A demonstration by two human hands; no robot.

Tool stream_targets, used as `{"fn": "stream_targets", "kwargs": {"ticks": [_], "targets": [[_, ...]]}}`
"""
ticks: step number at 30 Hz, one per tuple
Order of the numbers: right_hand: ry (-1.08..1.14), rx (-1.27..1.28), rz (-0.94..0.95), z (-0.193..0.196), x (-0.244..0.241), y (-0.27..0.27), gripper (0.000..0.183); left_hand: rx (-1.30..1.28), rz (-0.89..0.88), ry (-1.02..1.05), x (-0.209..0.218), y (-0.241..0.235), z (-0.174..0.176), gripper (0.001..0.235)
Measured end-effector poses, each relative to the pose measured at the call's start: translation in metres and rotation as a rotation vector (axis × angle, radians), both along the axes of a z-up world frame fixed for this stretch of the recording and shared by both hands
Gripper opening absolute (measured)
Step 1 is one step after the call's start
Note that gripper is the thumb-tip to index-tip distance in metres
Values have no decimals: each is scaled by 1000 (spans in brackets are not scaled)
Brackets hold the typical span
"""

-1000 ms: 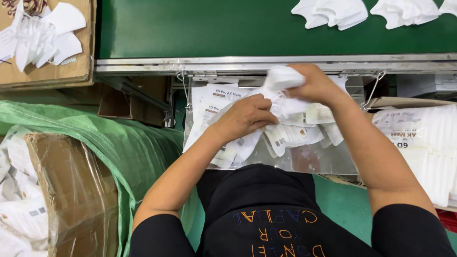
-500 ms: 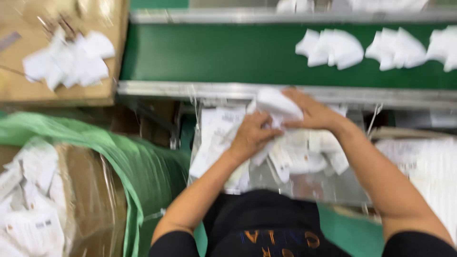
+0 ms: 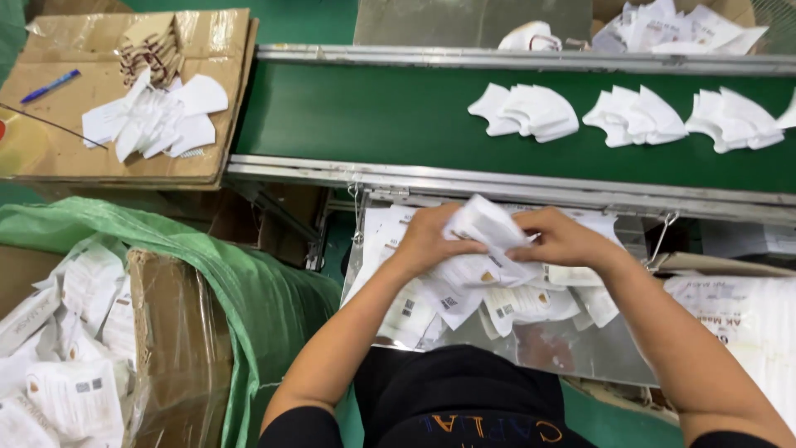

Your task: Packaging white face masks into labeled plastic bags at a factory workstation conveyor belt.

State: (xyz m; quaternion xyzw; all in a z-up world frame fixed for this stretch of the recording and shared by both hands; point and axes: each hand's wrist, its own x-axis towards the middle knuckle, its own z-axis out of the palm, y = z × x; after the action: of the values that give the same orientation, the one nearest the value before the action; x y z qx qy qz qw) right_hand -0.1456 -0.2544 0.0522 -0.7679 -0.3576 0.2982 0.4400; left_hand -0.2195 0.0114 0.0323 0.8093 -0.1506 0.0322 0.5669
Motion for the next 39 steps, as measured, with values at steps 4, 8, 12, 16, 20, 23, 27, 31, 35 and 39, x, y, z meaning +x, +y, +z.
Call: {"fn": "stream_targets", "kwargs": {"ticks": [4,8,12,16,20,23,27,31,35,39], "targets": [[-92,-244,63,-30,-3,-4,37,250,-37,-125,1,-17,-1,58],[6,20,-73,-22,-16,-5,33,36,5,-9,4,-23,-9,55],[-26,-162,36,-34,-16,-11,39,51,31,-77,-7,-43,-13,48],[-287,275,-299,-31,-34,-12,28,-282,-58,48,-5,-31,-20,29],[-25,185,-195,-59,-48,-9,17,-106,71,41,-19,-36,-23,24],[71,254,-300,-1,-37,11,28,-162,117,183,-11,-20,-6,23],[-145,131,-253,-24,-27,26,29,-115,117,-87,-9,-29,-29,23],[-169,180,-325,-44,-45,35,28,-57,152,-95,-15,-25,-24,21],[-23,94,-468,-48,-81,30,27,-24,141,55,-24,-24,-30,19],[288,103,-485,-58,-115,-3,25,-113,220,318,-17,-16,-38,22]]}}
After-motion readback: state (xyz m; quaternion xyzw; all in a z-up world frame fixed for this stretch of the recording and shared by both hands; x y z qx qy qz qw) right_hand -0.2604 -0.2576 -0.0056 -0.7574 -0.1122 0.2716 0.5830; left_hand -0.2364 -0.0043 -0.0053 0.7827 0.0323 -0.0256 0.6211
